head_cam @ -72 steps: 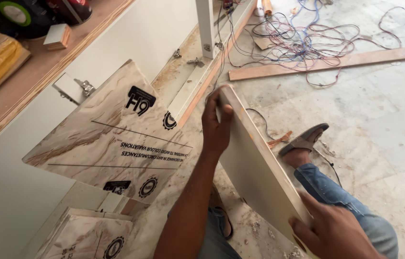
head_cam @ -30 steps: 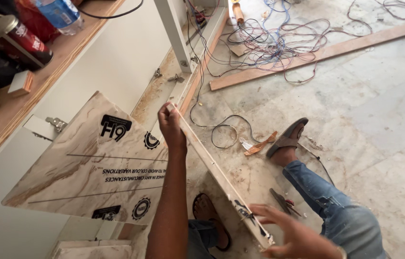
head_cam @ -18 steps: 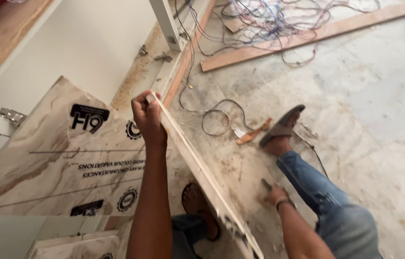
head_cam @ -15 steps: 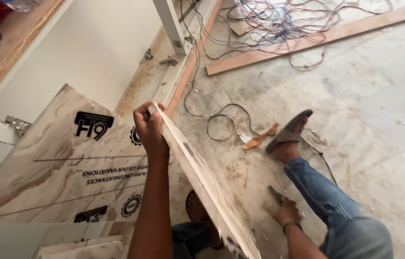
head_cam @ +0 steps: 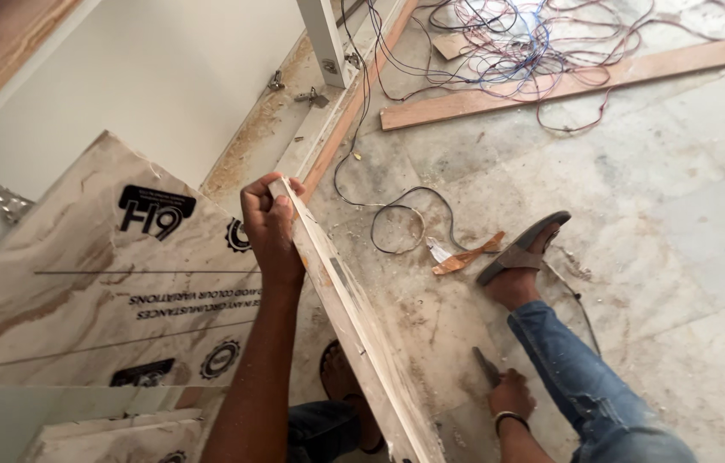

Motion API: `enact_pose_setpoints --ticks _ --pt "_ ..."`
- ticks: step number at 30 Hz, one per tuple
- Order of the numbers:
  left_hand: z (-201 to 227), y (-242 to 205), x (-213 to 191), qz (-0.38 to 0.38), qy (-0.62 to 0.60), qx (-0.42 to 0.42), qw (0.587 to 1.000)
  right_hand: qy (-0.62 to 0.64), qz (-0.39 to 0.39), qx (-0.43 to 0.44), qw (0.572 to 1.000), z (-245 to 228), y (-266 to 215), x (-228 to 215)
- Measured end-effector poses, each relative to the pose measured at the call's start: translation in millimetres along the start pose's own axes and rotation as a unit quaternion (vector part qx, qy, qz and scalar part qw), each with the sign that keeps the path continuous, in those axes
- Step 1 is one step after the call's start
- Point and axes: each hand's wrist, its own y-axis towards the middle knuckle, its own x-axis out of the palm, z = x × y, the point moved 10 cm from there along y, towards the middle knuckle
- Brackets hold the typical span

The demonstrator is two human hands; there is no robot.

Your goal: The person sits on the floor and uses a hand plane to smooth the edges of a rectangular wooden board. They repeatedly run the plane along the edges, flip the board over to work on different sides, and occasionally wipe away wood shavings with their hand.

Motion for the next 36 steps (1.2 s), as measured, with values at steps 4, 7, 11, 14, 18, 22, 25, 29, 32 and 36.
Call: enact_pose_setpoints --ticks 4,7,11,14,18,22,25,29,32,36 --pt "-7.9 2.2 -0.3 0.003 -0.006 -0.005 1.0 0.011 -0.059 -0.023 0.998 -8.5 -1.0 13.4" --pt "-8.4 6.8 2.7 0.007 0.001 0.0 1.0 0.188 -0.145 -0.022 0.971 -15.4 -2.8 31.1" --pt "-10.7 6.4 13.6 0.005 0.026 -0.016 1.0 0.444 -0.216 0.007 0.869 -41.5 -11.5 30.9" --pt "-11.7 9.2 24.8 -0.001 -0.013 -0.011 1.0 0.53 -0.25 0.054 0.809 -52.6 -6.3 14.2" --pt "-15.3 8.7 25.1 0.027 -0.015 -0.016 0.999 0.669 -0.289 -0.076 0.681 -70.1 -1.6 -57.1" --pt "-14.0 7.1 21.7 0.049 0.009 0.006 0.999 0.711 -0.287 -0.151 0.624 -39.9 -37.2 -138.8" --pt "-11.5 3.1 19.7 0.05 0.008 0.027 0.998 0.748 -0.237 -0.109 0.61 20.5 -87.4 -169.6" --pt "-15.2 -4.9 13.6 0.077 -0.012 0.014 0.997 0.743 -0.289 -0.226 0.56 40.0 -130.5 -159.4" --pt "-13.8 -15.2 15.0 0.07 -0.041 0.023 0.996 0.751 -0.312 -0.21 0.543 61.6 -134.0 -124.2" --pt "-7.2 -31.5 19.6 0.071 -0.038 0.017 0.997 0.747 -0.265 -0.135 0.595 78.9 -119.5 -105.3"
